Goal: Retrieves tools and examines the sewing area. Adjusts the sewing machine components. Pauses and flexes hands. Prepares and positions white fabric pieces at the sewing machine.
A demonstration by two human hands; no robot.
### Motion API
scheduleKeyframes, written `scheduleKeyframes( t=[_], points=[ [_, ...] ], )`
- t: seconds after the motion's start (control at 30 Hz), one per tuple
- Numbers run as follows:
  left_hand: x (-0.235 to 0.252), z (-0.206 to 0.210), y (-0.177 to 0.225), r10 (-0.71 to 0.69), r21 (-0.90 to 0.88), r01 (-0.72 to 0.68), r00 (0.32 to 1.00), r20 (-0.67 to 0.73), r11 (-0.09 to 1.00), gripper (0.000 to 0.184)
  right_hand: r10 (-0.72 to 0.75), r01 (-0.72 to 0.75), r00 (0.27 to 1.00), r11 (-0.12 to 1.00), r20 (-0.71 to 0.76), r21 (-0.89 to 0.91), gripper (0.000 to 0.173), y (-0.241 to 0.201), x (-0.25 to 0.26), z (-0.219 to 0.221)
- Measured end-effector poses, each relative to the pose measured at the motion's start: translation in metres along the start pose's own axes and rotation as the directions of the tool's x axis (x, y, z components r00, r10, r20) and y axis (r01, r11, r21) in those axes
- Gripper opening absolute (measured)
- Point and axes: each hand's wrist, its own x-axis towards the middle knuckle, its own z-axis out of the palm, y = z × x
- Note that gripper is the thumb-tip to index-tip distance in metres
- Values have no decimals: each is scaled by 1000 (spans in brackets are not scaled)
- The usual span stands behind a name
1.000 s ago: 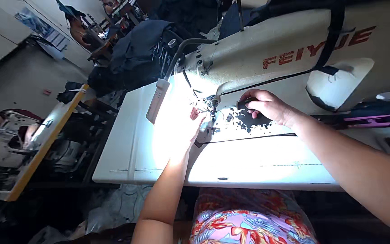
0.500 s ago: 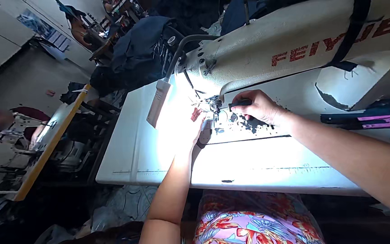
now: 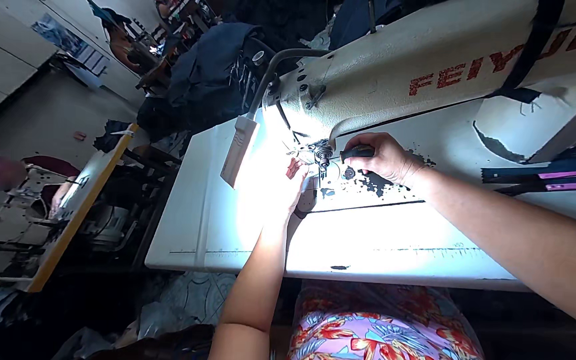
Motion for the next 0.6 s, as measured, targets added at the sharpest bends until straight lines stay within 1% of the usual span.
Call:
scheduleKeyframes(
  t=[0.13, 0.27, 0.4, 0.53, 0.6],
  points=[
    [0, -1, -2, 16, -15, -16, 1000, 11, 1000, 28, -8, 8, 1000, 1000, -4, -17, 18, 0, 0, 0],
    [0, -1, 0, 6, 0, -6, 1000, 6, 1000, 27, 6, -6, 1000, 1000, -10, -4, 18, -2, -1, 1],
    [1, -2, -5, 29, 19, -29, 999, 20, 999, 24, 22, -22, 1000, 1000, -10, -3, 18, -4, -2, 1],
    [0, -1, -3, 21, -23, -20, 1000, 16, 1000, 28, 14, -14, 1000, 1000, -8, -20, 18, -3, -2, 0],
    [0, -1, -3, 16, -12, -16, 1000, 14, 1000, 28, -4, 3, 1000, 999, -4, -35, 19, -3, -3, 0]
  ],
)
